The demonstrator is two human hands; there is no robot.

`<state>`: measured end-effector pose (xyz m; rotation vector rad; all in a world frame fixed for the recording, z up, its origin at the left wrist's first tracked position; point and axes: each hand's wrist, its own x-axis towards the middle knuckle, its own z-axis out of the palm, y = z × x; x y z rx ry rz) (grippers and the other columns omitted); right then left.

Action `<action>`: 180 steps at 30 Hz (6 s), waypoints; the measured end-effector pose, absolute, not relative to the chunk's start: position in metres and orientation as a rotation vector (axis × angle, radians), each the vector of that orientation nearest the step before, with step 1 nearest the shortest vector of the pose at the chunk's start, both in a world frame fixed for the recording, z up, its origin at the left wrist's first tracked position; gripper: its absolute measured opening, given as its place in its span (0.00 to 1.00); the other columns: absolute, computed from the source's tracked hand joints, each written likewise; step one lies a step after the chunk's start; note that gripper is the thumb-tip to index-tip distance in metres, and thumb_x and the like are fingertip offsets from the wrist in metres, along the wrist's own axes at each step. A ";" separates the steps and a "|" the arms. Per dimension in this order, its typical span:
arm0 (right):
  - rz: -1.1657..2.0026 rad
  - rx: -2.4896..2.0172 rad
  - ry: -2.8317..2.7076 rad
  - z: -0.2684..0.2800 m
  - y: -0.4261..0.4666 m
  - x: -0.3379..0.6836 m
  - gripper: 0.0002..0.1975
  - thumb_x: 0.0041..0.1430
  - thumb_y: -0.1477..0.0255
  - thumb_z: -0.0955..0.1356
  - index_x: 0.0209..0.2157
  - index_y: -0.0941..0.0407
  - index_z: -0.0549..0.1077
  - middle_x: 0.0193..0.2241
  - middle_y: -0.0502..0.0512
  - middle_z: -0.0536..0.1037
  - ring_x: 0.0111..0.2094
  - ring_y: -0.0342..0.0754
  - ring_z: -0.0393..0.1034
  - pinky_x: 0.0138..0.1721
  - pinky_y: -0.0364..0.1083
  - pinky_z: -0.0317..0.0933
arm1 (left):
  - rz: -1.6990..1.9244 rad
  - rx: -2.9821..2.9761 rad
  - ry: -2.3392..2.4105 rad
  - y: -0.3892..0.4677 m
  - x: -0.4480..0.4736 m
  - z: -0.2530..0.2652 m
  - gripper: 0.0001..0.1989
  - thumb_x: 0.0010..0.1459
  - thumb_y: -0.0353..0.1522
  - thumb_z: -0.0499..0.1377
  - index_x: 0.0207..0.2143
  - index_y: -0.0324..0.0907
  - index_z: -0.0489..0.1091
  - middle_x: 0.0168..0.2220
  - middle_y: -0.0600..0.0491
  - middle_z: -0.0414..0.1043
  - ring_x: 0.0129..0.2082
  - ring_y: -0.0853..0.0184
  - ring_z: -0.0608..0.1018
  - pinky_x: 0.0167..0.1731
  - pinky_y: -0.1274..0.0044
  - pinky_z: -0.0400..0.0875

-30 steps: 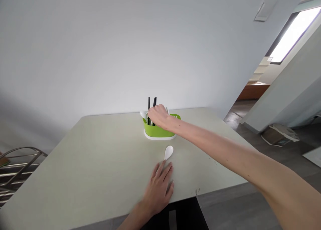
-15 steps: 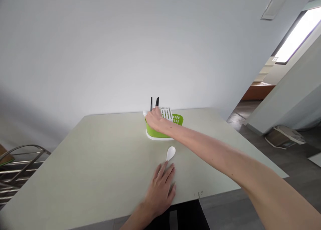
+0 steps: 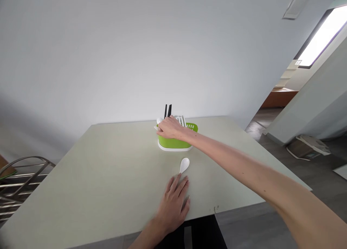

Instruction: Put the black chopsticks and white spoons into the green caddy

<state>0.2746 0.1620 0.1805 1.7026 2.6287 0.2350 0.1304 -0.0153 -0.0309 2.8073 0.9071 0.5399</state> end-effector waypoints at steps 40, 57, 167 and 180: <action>-1.055 2.326 2.448 0.077 0.056 0.344 0.07 0.67 0.70 0.67 0.35 0.54 0.75 0.29 0.51 0.84 0.29 0.47 0.78 0.33 0.44 0.67 | 0.617 2.823 0.806 -0.022 0.130 -0.015 0.25 0.69 0.30 0.52 0.67 0.42 0.64 0.73 0.51 0.60 0.77 0.55 0.43 0.74 0.53 0.50; 0.690 2.413 2.900 0.223 0.115 0.311 0.11 0.74 0.69 0.60 0.46 0.54 0.73 0.46 0.56 0.82 0.40 0.49 0.75 0.36 0.45 0.57 | 0.660 2.738 0.827 -0.024 0.129 -0.022 0.22 0.66 0.28 0.54 0.62 0.41 0.68 0.69 0.47 0.65 0.77 0.54 0.46 0.73 0.56 0.58; 0.851 1.549 2.727 0.153 0.151 0.291 0.15 0.68 0.77 0.62 0.45 0.59 0.81 0.45 0.65 0.81 0.51 0.60 0.70 0.70 0.64 0.40 | 0.642 2.686 0.869 -0.022 0.129 -0.030 0.25 0.63 0.26 0.55 0.62 0.44 0.66 0.68 0.47 0.66 0.74 0.49 0.59 0.68 0.53 0.65; 0.613 1.765 2.919 0.153 0.132 0.331 0.34 0.62 0.60 0.74 0.65 0.57 0.66 0.66 0.69 0.65 0.66 0.65 0.57 0.68 0.61 0.52 | 0.632 2.689 0.865 -0.022 0.128 -0.031 0.27 0.62 0.25 0.56 0.63 0.44 0.65 0.69 0.48 0.66 0.74 0.49 0.59 0.67 0.53 0.66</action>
